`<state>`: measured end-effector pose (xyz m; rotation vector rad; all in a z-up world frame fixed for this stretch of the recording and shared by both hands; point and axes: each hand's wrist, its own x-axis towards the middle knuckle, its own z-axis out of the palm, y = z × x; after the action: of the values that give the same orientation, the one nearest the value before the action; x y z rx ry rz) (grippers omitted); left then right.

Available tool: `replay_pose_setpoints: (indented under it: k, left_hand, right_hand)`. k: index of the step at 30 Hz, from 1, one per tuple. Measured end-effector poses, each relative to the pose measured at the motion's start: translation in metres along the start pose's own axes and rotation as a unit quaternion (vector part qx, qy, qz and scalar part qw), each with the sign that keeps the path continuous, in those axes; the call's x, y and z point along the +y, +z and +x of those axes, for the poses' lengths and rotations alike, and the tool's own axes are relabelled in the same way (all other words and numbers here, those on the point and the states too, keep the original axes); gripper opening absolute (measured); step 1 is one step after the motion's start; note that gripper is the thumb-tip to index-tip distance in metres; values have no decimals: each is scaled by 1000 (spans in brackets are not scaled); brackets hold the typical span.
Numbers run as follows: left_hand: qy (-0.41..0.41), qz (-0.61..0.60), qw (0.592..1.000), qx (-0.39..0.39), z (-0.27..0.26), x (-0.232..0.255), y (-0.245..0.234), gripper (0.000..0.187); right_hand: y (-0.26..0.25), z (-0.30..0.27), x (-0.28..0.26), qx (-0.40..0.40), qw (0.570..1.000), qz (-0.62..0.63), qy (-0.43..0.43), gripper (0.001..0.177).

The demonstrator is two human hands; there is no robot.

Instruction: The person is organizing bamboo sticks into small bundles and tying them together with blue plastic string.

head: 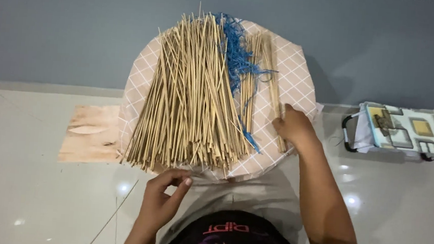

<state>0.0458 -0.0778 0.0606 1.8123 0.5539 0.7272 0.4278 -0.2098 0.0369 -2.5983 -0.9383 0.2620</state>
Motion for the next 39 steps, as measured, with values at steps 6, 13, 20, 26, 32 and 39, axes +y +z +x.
replay_pose_setpoints:
  k: [6, 13, 20, 26, 32, 39]
  left_hand:
    - [-25, -2, 997, -76, 4, 14, 18, 20]
    - [36, 2, 993, -115, 9, 29, 34, 16]
    - [180, -29, 977, -110, 39, 33, 96, 26]
    - [237, -55, 966, -92, 54, 41, 134, 36]
    - [62, -239, 963, -107, 36, 26, 140, 18]
    - [155, -161, 973, -61, 48, 35, 118, 11]
  right_hand:
    - [-12, -57, -4, 38, 994, 102, -21, 45]
    - [19, -54, 62, -6, 706, 708, 22, 59]
    - [17, -105, -4, 58, 733, 673, -76, 55]
    - [13, -120, -16, 79, 766, 616, -166, 51]
    - [-4, -125, -23, 76, 766, 609, -190, 44]
    - [10, -129, -32, 109, 773, 600, -176, 28]
